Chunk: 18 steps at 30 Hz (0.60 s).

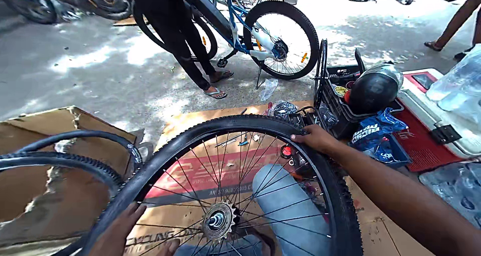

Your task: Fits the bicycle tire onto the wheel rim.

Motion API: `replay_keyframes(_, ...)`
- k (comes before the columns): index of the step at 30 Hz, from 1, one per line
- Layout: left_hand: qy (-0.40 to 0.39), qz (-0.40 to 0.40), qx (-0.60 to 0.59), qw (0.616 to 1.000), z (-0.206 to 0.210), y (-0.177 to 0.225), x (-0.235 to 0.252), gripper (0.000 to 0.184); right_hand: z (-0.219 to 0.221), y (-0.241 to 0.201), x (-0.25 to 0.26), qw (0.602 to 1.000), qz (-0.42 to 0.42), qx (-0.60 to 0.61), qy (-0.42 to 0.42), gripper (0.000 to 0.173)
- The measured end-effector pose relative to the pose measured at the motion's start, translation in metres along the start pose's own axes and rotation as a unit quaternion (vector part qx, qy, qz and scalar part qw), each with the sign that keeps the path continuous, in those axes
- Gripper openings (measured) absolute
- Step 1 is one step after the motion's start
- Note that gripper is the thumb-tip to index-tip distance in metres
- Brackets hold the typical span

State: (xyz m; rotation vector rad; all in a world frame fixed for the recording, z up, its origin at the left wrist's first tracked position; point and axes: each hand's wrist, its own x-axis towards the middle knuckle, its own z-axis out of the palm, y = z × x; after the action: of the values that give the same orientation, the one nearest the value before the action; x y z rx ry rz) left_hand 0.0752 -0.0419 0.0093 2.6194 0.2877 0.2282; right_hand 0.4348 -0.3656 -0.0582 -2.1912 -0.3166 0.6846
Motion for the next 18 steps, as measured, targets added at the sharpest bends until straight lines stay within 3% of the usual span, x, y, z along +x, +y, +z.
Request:
replay_keyframes(3, 0.015, 0.096, 0.094, 0.991, 0.017, 0.016, 0.114, 0.087, -0.002, -0.005, -0.003, 0.999, 0.027, -0.041, -0.024, 0.060)
replay_keyframes(5, 0.014, 0.160, 0.128, 0.979, 0.054, 0.026, 0.185, 0.091, -0.005, -0.012, -0.005, 0.995, 0.066, 0.036, -0.066, 0.056)
replay_keyframes(9, -0.067, 0.280, 0.202, 0.936, 0.124, 0.039, 0.294, 0.099, -0.004, -0.020, 0.007, 0.982, 0.121, 0.098, -0.106, 0.054)
replay_keyframes(12, -0.097, 0.321, 0.203, 0.920, 0.157, 0.032, 0.332, 0.098, 0.005, -0.007, 0.022, 0.976, 0.147, 0.128, -0.093, 0.059)
replay_keyframes(18, -0.109, 0.299, 0.183, 0.930, 0.172, 0.028, 0.357, 0.080, 0.010, 0.003, 0.043, 0.965, 0.190, 0.156, -0.095, 0.062)
